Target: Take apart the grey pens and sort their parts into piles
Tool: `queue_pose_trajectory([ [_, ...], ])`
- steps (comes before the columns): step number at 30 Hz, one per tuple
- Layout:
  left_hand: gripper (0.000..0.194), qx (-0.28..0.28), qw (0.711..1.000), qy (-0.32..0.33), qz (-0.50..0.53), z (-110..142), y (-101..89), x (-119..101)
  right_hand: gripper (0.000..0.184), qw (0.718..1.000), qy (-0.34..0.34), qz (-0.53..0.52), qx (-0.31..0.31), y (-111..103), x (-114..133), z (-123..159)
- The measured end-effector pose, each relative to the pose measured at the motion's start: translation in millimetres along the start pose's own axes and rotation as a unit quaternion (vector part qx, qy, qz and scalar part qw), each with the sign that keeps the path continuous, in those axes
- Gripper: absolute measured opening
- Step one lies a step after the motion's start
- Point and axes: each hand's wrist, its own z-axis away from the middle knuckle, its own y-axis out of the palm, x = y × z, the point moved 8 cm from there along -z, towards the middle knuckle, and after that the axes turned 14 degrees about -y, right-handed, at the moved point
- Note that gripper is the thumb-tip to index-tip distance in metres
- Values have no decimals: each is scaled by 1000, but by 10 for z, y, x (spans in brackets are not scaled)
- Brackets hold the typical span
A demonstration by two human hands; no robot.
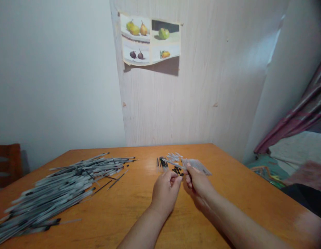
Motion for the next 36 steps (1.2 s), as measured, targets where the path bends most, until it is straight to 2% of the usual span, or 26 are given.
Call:
queue_pose_trajectory([
  [2, 29, 48, 988, -81, 124, -40, 129, 169, 45, 999, 12, -28, -11, 65, -34, 77],
  [4, 41, 56, 966, -128, 217, -64, 169, 266, 46, 999, 17, -42, 10, 169, -43, 150],
  [9, 48, 60, 932, -189, 303, -78, 102, 353, 50, 996, 70, -42, 40, 259, -119, 254],
  [15, 46, 31, 927, -201, 314, -83, -7, 385, 45, 990, 102, -62, 68, 229, -196, 247],
  [20, 48, 50, 926, -208, 311, -94, 29, 395, 43, 991, 72, -51, 100, 279, -158, 261],
  [32, 46, 12, 919, -229, 321, -83, -42, 441, 36, 993, 18, -16, 116, 306, -106, 267],
  [36, 46, 11, 919, -233, 319, -88, -42, 460, 36, 993, -19, 1, 113, 332, -47, 259],
])
